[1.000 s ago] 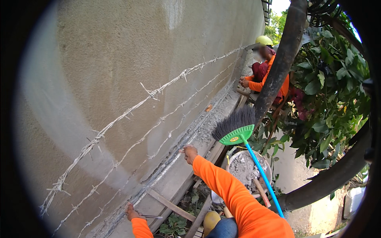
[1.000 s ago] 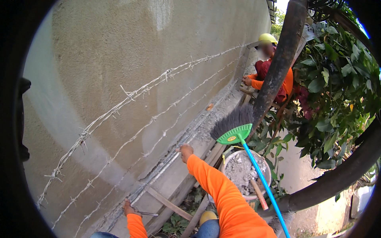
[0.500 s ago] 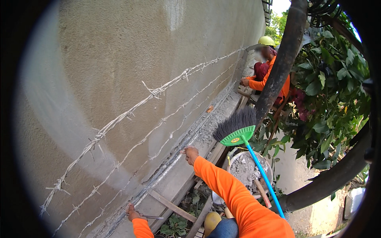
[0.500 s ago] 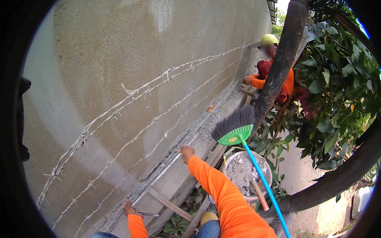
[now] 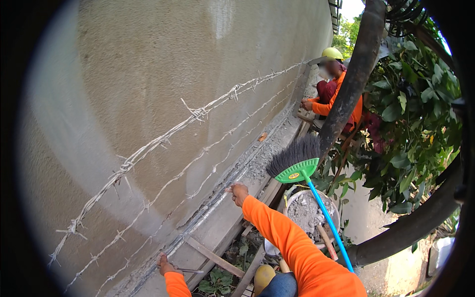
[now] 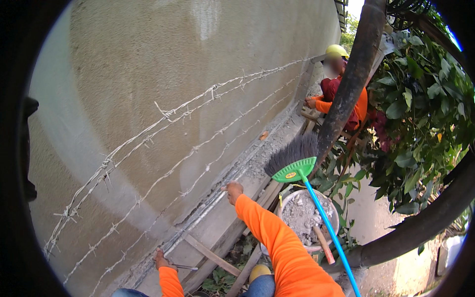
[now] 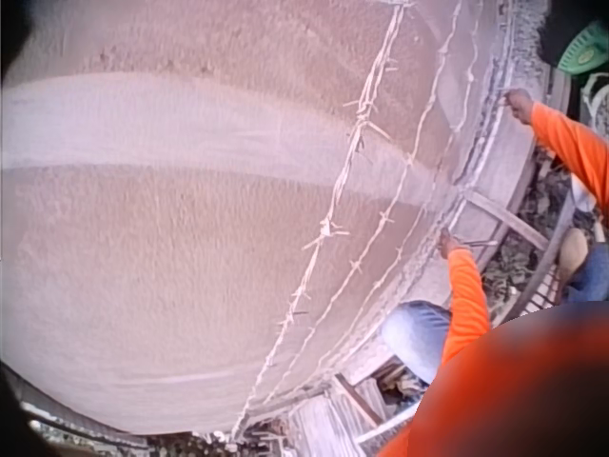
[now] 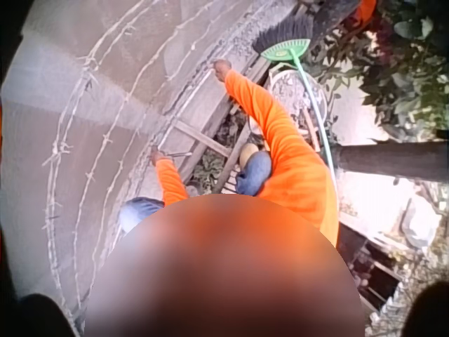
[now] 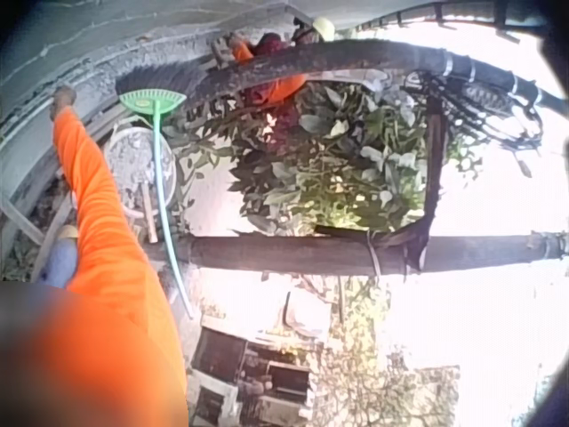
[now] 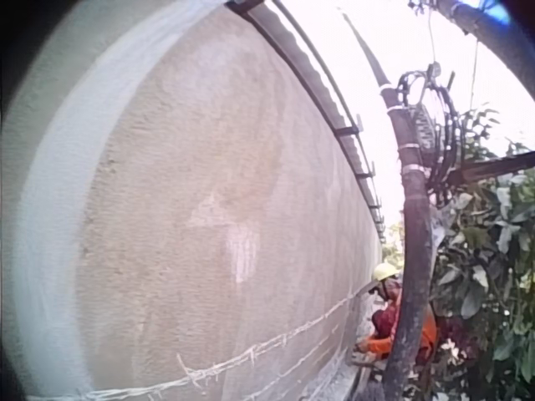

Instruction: The person applies wet plaster to a wall using a trowel, smoothing it along the surface. They then use a broom to sweep excess material and adjust barbed wire attached to the wall. A second worker is visible nearby performing similar plastering work.

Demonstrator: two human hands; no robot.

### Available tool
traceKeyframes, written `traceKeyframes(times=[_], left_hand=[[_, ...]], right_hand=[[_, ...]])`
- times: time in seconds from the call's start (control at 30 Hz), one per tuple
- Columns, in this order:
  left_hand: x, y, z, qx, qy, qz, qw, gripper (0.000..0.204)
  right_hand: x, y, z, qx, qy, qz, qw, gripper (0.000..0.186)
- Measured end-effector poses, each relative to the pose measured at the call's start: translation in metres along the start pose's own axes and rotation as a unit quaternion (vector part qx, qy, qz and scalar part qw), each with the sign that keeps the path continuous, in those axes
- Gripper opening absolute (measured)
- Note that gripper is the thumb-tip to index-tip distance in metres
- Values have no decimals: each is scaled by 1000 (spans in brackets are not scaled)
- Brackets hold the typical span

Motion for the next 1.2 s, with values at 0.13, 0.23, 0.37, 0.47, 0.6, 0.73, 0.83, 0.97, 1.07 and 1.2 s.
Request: traceKeyframes(times=[0.13, 0.23, 0.37, 0.47, 0.6, 0.73, 0.83, 0.97, 1.07, 1.2], left_hand=[[0, 2, 1, -2, -11, -24, 1000, 20], [1, 3, 1, -5, -26, -20, 999, 20], [2, 2, -4, -3, -10, 8, 1000, 21], [5, 2, -11, 2, -1, 7, 1000, 18], [6, 4, -14, 5, -7, -1, 1000, 17], [2, 2, -3, -9, 1, 5, 1000, 18], [-2, 2, 6, -1, 8, 18, 1000, 22], [-2, 2, 6, 3, 5, 17, 1000, 21], [0, 2, -1, 3, 3, 12, 1000, 19], [3, 3, -7, 7, -3, 12, 1000, 18]], right_hand=[[-2, -2, -3, -9, 14, -10, 1000, 23], [-3, -2, -6, -9, 14, -10, 1000, 23], [-5, -1, -11, -4, 11, 11, 1000, 26], [-6, -1, -13, -7, -2, 4, 1000, 26], [-6, -1, -13, -17, -8, 11, 1000, 27], [-5, -1, -9, -27, 0, -8, 1000, 29], [-4, -2, -8, -28, 8, 0, 1000, 29], [-2, -2, -9, -5, 0, 31, 1000, 20], [-3, 0, -9, 8, -3, 41, 999, 14], [-2, -1, -8, -7, -5, 10, 1000, 11]])
Point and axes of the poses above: each hand's wrist, its own z-axis away from the middle knuckle, its own y-axis out of the palm, x = y × z, the point moved 4 cm from there along -z, towards the middle knuckle, and after that the axes turned 13 degrees about -x, right-handed, at the moved point
